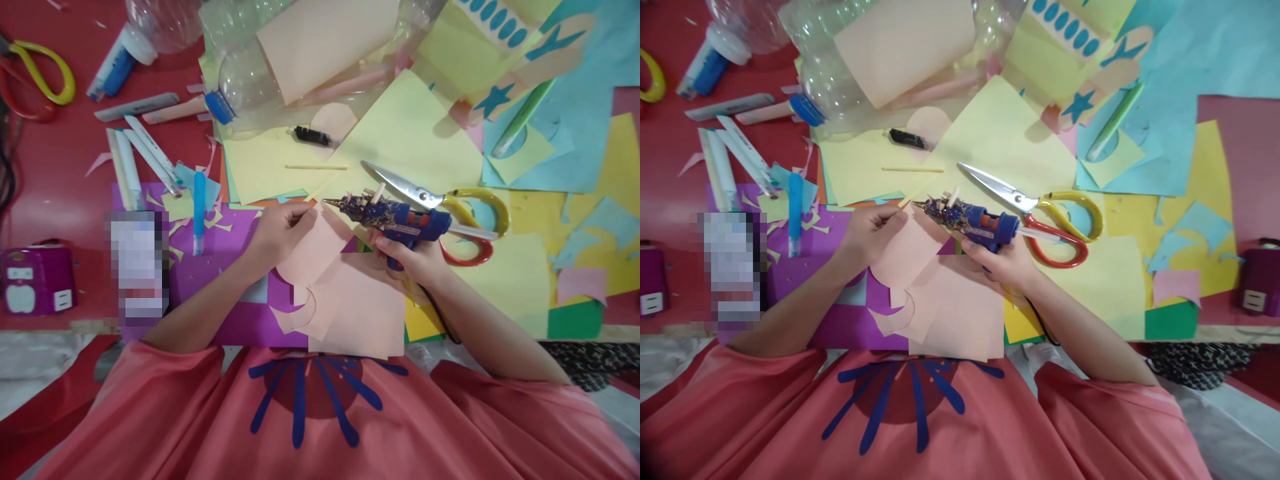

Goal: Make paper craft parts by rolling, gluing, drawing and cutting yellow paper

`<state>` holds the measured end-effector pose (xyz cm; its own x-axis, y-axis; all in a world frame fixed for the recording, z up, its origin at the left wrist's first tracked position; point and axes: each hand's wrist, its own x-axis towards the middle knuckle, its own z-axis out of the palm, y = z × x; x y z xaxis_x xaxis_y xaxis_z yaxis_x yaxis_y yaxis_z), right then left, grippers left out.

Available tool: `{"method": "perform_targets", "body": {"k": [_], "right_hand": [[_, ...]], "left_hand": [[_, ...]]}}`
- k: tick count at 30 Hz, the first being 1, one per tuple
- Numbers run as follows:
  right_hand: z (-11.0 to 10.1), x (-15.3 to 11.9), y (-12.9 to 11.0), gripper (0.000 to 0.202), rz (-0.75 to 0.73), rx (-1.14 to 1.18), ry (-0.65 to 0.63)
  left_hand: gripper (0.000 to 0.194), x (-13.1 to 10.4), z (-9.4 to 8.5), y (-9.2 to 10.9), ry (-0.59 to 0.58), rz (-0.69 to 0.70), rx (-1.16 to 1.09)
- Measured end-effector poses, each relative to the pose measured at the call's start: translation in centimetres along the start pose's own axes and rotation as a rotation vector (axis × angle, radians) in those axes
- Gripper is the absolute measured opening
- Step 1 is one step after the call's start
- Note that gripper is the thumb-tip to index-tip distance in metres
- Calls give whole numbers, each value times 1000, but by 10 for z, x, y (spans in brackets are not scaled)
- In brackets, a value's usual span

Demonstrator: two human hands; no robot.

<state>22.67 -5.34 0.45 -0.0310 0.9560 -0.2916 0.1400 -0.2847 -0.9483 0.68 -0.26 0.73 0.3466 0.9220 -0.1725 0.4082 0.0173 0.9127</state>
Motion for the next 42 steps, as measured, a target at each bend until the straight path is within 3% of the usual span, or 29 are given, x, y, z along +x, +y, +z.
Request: {"method": "perform_targets", "body": {"k": [42], "right_hand": [[1,-1,-5,26,7,-42,19]], "left_hand": [[41,2,-4,1,62,-6,-49]]}}
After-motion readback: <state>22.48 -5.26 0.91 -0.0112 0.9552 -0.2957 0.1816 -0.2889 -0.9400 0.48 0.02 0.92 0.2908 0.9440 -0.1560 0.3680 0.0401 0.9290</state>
